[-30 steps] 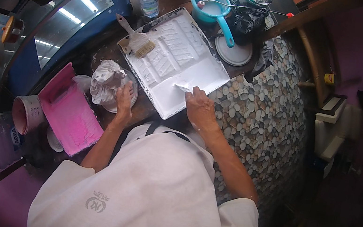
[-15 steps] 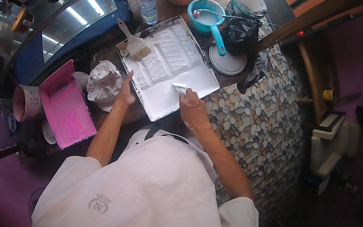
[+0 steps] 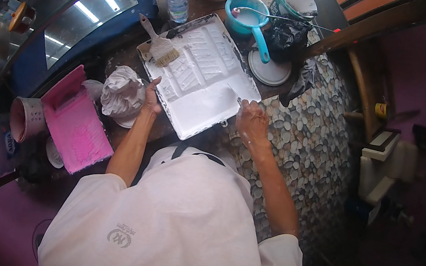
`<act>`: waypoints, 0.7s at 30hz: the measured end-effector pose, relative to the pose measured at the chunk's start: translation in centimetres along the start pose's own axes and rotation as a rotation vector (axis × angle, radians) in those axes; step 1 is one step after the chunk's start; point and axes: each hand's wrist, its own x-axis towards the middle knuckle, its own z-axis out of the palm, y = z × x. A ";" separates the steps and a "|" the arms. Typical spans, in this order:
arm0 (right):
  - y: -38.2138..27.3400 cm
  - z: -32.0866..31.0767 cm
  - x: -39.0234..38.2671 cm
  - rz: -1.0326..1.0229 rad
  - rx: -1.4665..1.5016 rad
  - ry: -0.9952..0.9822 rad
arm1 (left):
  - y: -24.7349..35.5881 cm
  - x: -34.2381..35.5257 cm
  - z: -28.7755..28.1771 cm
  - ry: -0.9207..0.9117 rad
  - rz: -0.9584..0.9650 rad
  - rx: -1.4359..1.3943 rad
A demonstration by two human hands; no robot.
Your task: The person scrapes white paint from a tray using a palette knife and uses a rag to wipe paint from their hands and the tool.
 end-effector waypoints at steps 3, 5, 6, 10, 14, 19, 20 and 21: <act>-1.2 1.0 -1.2 0.003 0.019 -0.059 | -0.1 -0.4 0.7 0.007 0.022 -0.001; -2.3 0.5 -1.6 -0.021 0.072 -0.061 | 0.0 -0.5 0.4 0.015 0.030 0.001; -2.6 0.3 -1.6 -0.044 0.126 -0.059 | 0.0 -0.5 0.2 0.020 0.037 0.007; -1.7 0.3 0.0 0.041 0.009 0.004 | 0.2 -0.7 0.1 0.006 0.018 -0.004; -1.2 1.3 0.1 0.042 -0.133 -0.050 | 0.3 -1.1 0.4 0.006 0.028 0.004; -2.4 -0.3 0.0 0.018 -0.033 -0.026 | 0.4 -1.3 0.4 0.019 0.029 0.008; -1.9 -0.2 0.5 0.019 -0.033 -0.026 | 0.4 -1.3 0.5 0.017 0.026 0.004; -1.3 0.3 1.1 0.053 -0.065 -0.034 | 0.4 -1.3 0.5 0.014 0.022 0.000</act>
